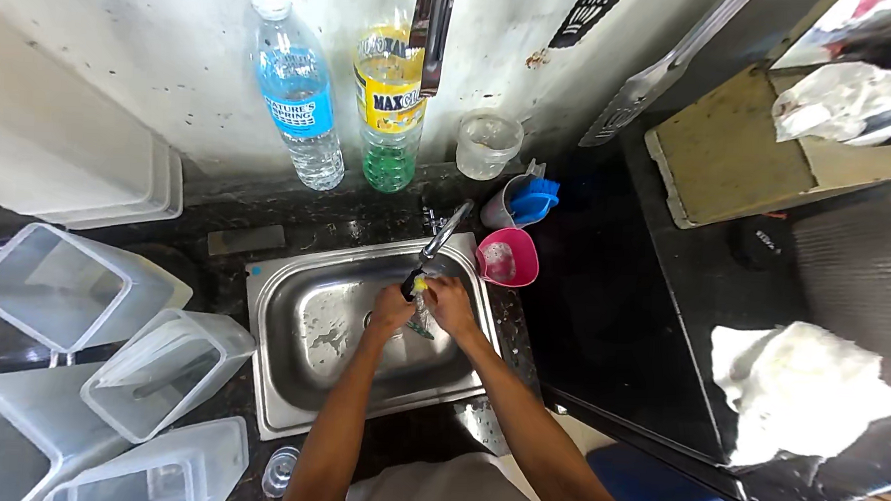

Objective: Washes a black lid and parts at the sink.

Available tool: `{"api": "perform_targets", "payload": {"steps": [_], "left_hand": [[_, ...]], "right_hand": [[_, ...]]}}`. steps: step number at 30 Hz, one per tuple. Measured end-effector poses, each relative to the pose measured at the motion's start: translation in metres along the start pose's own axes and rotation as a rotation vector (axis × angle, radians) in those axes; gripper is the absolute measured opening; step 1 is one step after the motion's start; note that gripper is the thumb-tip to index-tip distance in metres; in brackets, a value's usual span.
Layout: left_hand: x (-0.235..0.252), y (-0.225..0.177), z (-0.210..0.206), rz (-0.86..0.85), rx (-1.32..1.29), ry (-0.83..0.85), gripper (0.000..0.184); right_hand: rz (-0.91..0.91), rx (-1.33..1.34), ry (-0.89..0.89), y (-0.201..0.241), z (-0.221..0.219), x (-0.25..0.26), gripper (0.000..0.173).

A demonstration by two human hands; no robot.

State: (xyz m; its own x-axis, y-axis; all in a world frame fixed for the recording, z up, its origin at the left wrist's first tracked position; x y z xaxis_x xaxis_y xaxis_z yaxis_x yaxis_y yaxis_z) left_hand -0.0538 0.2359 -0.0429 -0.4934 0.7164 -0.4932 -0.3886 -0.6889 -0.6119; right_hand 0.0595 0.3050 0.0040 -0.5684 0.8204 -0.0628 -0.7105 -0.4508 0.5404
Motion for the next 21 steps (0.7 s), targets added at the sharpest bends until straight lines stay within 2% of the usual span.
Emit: {"api": "perform_targets", "payload": {"steps": [5,9,13,17,21], "left_hand": [[-0.003,0.002,0.006,0.02,0.12,0.039,0.034],[-0.012,0.006,0.001,0.008,0.065,0.015,0.03],[-0.024,0.031,0.0,-0.013,-0.052,-0.033,0.035],[-0.056,0.049,-0.002,-0.058,-0.303,-0.109,0.039],[-0.087,0.067,-0.007,-0.041,-0.699,-0.046,0.058]], "right_hand": [[0.009,0.014,-0.028,0.016,0.003,-0.016,0.029],[-0.15,0.092,-0.078,-0.003,-0.005,-0.014,0.023],[0.091,0.163,-0.195,0.026,-0.004,-0.044,0.02],[0.114,0.23,-0.232,0.005,-0.003,-0.034,0.017],[0.197,0.236,-0.213,0.017,0.004,-0.035,0.014]]}}
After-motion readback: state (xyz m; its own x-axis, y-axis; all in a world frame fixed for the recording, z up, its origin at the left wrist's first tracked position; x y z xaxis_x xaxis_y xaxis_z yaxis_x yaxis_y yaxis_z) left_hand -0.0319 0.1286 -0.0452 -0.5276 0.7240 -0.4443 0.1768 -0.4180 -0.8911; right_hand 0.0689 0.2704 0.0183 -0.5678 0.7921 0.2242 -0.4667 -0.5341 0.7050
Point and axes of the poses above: each hand's wrist, its own x-axis towards the middle knuckle, its own z-axis out of the back of the hand, y = z × x, the point moved 7 cm from there along x, towards the middle knuckle, and after that the axes turned 12 degrees about -y, right-handed, at the moved point
